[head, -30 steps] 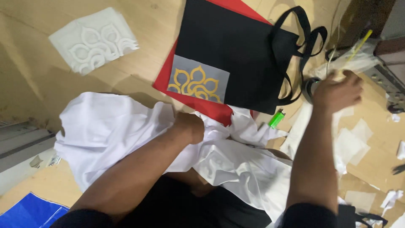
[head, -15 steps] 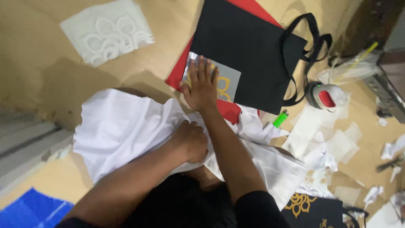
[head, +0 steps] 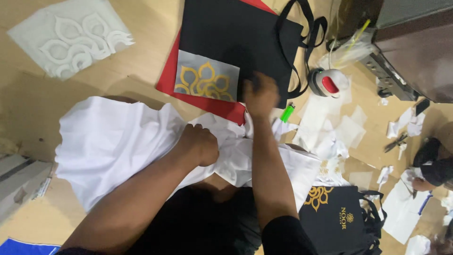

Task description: Apply heat transfer vinyl to a garment using a small heat press.

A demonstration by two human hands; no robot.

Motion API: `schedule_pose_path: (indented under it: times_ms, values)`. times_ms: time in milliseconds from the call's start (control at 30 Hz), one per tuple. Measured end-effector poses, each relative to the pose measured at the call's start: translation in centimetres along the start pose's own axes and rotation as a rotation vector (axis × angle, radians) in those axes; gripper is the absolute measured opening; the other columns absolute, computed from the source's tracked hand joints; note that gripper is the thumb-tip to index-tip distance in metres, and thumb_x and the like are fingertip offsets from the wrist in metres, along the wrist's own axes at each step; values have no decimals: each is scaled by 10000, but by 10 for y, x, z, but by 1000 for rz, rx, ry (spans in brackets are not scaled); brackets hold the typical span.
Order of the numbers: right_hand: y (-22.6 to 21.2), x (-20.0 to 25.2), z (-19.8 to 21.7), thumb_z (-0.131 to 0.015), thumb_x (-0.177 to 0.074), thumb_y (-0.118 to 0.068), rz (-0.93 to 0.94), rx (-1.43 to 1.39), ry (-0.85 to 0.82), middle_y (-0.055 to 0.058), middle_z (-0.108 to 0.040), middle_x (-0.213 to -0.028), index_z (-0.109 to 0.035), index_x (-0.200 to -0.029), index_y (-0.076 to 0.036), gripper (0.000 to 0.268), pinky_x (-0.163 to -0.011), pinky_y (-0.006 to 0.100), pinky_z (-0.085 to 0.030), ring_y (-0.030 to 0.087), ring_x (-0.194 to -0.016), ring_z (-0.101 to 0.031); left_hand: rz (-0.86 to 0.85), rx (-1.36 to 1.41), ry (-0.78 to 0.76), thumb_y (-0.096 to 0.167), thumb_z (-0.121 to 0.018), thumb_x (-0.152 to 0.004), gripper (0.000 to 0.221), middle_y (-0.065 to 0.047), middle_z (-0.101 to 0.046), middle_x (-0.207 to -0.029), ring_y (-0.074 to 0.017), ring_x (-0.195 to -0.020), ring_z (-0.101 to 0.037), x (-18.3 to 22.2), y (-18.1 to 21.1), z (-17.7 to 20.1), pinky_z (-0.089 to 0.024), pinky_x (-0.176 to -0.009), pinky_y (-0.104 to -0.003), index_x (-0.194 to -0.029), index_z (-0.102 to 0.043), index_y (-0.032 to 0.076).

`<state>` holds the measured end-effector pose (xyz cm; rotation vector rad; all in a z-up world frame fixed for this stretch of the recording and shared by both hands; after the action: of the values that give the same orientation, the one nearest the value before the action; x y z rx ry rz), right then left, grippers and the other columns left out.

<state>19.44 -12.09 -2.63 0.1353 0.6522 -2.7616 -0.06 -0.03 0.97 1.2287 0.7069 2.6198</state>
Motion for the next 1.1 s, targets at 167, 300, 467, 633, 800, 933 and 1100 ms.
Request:
schedule_pose_path:
  times_ms: [167,300,467,633,800,933,1100]
  values:
    - [88,45,9,-783,-815,-407,-212,374,-484,247,-717,-1016,-760,-949,-51,381,-840,520,-531,437,-969,-671,37,-35,-4,233,-513,-916,374,-134,-686,-1274,-310,-1255,-564,0,5,-6,-418,-1049,-470,-1152,-757,75]
    - [80,56,8,-741,-842,-274,-152,16,-388,238,-723,-889,-724,-900,-13,268,-773,477,-550,408,-839,-684,71,-16,6,210,-530,-893,372,-145,-680,-1271,-313,-1239,-573,0,4,-7,-415,-1034,-473,-1163,-751,82]
    - [8,37,4,-644,-951,-184,-216,-379,15,222,-666,-949,-640,-1008,19,211,-795,474,-525,401,-855,-660,89,-50,4,195,-551,-879,369,-130,-693,-1256,-316,-1222,-576,0,3,-15,-425,-1004,-455,-1164,-749,69]
    - [-60,82,-102,-558,-989,-290,556,245,-114,231,-479,-1574,-541,-1422,-31,505,-1206,552,-308,373,-1498,-423,78,-58,-31,192,-562,-878,367,-118,-691,-1271,-323,-1227,-570,4,3,-6,-418,-1017,-460,-1174,-753,88]
    - [-49,68,-83,-360,-1099,-517,3,137,-298,313,-177,-1679,-224,-1569,108,794,-1263,582,-91,417,-1587,-118,56,4,-2,278,-581,-898,369,-105,-685,-1289,-319,-1246,-557,-5,3,-17,-405,-1036,-469,-1186,-747,118]
    - [-47,102,-107,-438,-928,-605,335,328,-535,308,-193,-1623,-240,-1542,87,946,-1218,553,-100,409,-1530,-124,25,21,-13,284,-578,-909,362,-119,-675,-1307,-313,-1235,-587,-9,4,-8,-425,-1015,-502,-1193,-751,142]
    - [-53,91,-97,-369,-1027,-583,132,304,-487,319,-130,-1668,-247,-1563,68,852,-1268,559,-87,423,-1580,-76,29,25,-5,287,-599,-913,371,-133,-689,-1290,-331,-1242,-573,-11,1,-13,-410,-1020,-489,-1216,-743,129]
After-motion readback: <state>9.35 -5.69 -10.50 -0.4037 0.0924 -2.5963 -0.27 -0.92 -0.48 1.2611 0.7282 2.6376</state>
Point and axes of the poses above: each hand's wrist, its own x-axis away from the middle knuckle, its own z-axis out of the back of the hand, y = z × x, the point moved 8 cm from there along -x, towards the middle knuckle
